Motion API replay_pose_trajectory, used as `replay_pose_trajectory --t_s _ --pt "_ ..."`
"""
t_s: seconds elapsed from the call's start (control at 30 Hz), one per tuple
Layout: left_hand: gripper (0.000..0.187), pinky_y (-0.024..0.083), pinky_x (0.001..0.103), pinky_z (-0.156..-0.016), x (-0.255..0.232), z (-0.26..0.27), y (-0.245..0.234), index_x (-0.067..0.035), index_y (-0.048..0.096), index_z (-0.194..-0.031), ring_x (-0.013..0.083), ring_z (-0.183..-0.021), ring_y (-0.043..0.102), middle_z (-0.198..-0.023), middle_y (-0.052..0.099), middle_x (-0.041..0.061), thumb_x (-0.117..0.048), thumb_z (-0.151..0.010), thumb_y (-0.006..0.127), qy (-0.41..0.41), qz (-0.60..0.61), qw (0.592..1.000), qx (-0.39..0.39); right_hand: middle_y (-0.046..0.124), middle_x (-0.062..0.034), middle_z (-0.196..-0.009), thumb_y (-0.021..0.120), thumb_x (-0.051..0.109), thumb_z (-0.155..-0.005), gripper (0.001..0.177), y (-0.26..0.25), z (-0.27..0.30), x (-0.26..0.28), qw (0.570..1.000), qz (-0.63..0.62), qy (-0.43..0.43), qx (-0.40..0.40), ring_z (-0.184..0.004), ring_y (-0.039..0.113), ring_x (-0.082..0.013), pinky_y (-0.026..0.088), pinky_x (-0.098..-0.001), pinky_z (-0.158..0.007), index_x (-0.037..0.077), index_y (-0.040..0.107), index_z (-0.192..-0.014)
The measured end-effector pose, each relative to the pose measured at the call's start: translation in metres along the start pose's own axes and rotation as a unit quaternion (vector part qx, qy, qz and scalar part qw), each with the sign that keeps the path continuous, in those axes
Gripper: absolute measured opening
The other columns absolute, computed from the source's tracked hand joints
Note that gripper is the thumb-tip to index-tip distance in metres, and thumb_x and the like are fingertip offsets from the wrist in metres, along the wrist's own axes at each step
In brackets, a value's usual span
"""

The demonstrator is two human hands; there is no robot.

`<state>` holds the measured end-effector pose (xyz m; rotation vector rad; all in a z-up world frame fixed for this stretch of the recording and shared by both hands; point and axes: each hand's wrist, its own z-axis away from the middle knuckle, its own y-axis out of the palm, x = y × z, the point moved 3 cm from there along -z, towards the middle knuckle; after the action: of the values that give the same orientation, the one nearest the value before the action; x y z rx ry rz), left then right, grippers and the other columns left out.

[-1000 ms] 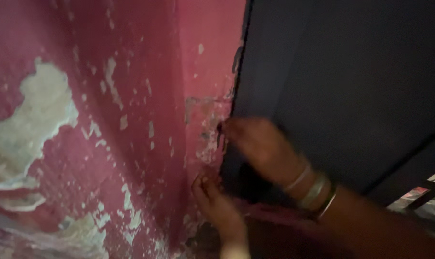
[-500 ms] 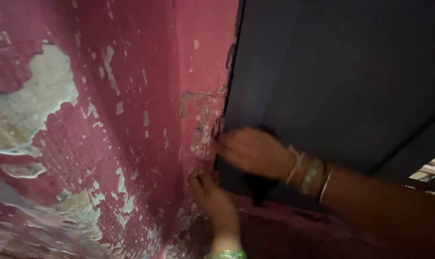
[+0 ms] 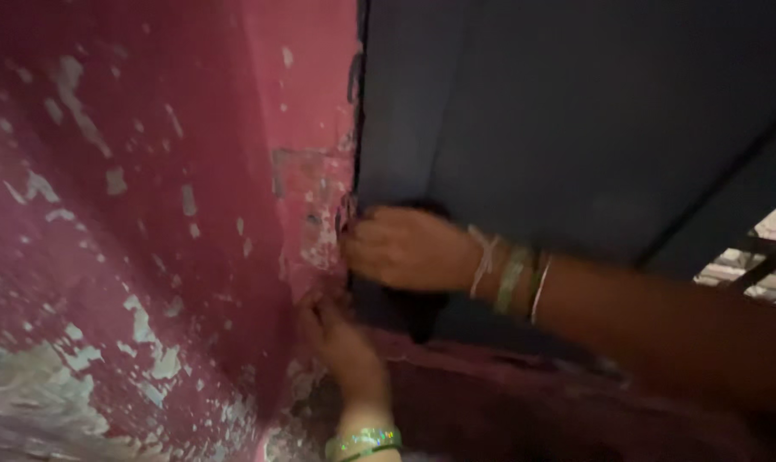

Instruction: The person wipes a gray metal door with a black cloth, moving from the top edge down to the lower panels and along the sides. The person uses both hands to hold the cloth and apply pressure while cleaning the door surface.

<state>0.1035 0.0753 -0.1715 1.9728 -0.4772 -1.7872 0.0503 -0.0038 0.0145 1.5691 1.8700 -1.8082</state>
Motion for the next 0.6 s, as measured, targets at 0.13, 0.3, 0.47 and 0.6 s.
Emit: replay_pose_trajectory --t_s 0.13,0.3,0.47,0.6 --pt "0.022 0.052 0.033 -0.082 0.013 0.002 0.000 -0.002 0.058 -0.111 0.0168 -0.091 0.060 -0.105 0.059 0.004 -0.021 -0.104 0.049 -0.042 0.035 0.999 0.002 0.067 -0.0075 -0.122 0.067 0.016 -0.087 0.030 -0.004 0.008 -0.030 1.000 -0.008 0.025 -0.011 -0.115 0.060 -0.0223 0.049 -0.0340 -0.100 0.003 0.073 -0.113" --pt "0.025 0.052 0.033 -0.085 0.016 0.001 0.007 -0.003 0.058 -0.114 0.0173 -0.093 0.061 -0.104 0.063 0.008 -0.023 -0.108 0.045 -0.056 0.045 0.997 0.007 0.067 -0.0049 -0.118 0.065 0.017 -0.083 0.031 0.022 0.011 -0.014 1.000 0.004 -0.008 0.004 -0.116 0.062 -0.0209 0.048 -0.0332 -0.106 0.006 0.073 -0.110" --pt "0.028 0.054 0.034 -0.088 0.016 0.001 0.005 -0.002 0.058 -0.117 0.0175 -0.096 0.063 -0.110 0.065 0.009 -0.024 -0.109 0.044 -0.020 0.056 0.998 0.017 0.069 -0.0060 -0.116 0.063 0.019 -0.082 0.025 0.038 0.004 0.015 0.996 -0.048 -0.044 0.060 -0.114 0.062 -0.0225 0.047 -0.0351 -0.103 0.004 0.073 -0.100" --pt "0.028 0.052 0.033 -0.092 0.018 0.001 0.002 -0.002 0.058 -0.119 0.0188 -0.099 0.064 -0.109 0.065 0.009 -0.021 -0.106 0.043 -0.039 0.076 0.996 0.033 0.068 -0.0095 -0.110 0.063 0.019 -0.083 0.026 0.014 0.005 -0.006 0.996 -0.024 -0.080 0.044 -0.115 0.063 -0.0264 0.048 -0.0386 -0.111 0.003 0.074 -0.101"
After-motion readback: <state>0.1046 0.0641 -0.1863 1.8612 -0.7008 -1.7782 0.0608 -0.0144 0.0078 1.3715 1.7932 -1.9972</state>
